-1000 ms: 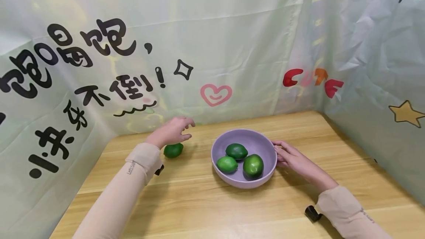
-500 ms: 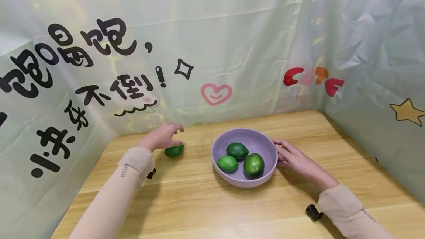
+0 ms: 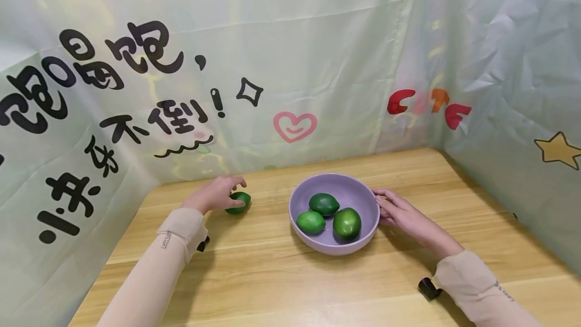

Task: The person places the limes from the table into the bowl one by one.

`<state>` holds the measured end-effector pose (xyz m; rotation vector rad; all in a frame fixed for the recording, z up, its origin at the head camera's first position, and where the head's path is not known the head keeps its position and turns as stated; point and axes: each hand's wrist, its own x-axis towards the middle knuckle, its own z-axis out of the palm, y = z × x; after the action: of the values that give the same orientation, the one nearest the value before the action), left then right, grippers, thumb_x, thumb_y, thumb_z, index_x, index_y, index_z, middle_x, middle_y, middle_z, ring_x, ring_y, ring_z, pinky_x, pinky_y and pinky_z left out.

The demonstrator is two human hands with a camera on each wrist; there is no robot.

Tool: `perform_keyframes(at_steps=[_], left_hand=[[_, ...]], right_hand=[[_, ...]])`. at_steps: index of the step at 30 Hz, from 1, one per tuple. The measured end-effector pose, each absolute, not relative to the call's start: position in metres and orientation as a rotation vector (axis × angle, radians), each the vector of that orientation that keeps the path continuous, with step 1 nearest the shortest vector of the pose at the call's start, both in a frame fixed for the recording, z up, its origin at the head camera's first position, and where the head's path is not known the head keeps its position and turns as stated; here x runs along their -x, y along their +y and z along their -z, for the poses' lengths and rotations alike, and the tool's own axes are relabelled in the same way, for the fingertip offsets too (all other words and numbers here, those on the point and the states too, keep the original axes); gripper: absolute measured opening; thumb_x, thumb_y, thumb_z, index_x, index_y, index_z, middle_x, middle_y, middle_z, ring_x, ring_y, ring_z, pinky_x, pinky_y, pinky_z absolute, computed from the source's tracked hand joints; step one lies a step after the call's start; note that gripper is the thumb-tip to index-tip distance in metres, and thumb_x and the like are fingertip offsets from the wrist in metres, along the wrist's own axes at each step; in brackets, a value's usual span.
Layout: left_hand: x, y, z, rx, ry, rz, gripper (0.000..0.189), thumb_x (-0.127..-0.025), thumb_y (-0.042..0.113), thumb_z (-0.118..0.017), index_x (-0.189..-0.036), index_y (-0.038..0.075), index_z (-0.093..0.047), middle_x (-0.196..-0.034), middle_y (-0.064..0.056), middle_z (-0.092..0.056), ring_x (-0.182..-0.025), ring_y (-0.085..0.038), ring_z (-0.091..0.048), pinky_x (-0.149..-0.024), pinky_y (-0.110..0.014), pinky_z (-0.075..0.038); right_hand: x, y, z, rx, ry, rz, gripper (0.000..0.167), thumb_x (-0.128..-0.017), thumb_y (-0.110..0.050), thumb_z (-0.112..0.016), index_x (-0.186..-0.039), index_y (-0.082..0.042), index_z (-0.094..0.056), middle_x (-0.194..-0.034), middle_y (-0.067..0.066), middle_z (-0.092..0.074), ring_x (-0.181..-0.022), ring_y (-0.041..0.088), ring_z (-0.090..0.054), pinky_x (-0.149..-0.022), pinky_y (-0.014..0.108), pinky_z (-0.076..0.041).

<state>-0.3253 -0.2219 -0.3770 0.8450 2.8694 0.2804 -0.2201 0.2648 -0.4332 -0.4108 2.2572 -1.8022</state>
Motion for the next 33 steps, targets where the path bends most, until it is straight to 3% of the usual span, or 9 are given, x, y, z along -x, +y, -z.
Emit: perform_keyframes(at_steps=[11, 20, 33], left_hand=[[0.328, -0.224, 0.385, -0.860, 2.870, -0.297, 0.045, -0.096, 0.026, -0.082, -0.131, 0.003, -0.067, -0.120, -0.019, -0.073, -0.111, -0.035, -0.069, -0.098, -0.053, -0.057], [0.330, -0.228, 0.389, -0.813, 2.870, -0.343, 0.040, -0.091, 0.029, -0.088, -0.122, 0.009, -0.070, -0.107, -0.012, -0.073, -0.096, -0.025, -0.066, -0.085, -0.043, -0.056], [0.324, -0.233, 0.390, -0.748, 2.891, -0.408, 0.041, -0.091, 0.028, -0.088, -0.124, 0.012, -0.070, -0.108, -0.014, -0.074, -0.097, -0.026, -0.067, -0.088, -0.046, -0.056]], right_hand=[[0.219, 0.264, 0.434, 0.424, 2.261, 1.812, 0.057, -0.120, -0.025, -0.033, -0.159, 0.015, -0.026, -0.158, 0.045, -0.036, -0.133, 0.032, -0.065, -0.101, 0.028, -0.059], [0.219, 0.265, 0.434, 0.421, 2.257, 1.811, 0.057, -0.120, -0.026, -0.033, -0.160, 0.013, -0.026, -0.161, 0.044, -0.034, -0.136, 0.039, -0.062, -0.102, 0.028, -0.059], [0.220, 0.264, 0.433, 0.410, 2.268, 1.803, 0.058, -0.120, -0.028, -0.034, -0.160, 0.013, -0.026, -0.161, 0.044, -0.034, -0.140, 0.045, -0.057, -0.104, 0.028, -0.057]])
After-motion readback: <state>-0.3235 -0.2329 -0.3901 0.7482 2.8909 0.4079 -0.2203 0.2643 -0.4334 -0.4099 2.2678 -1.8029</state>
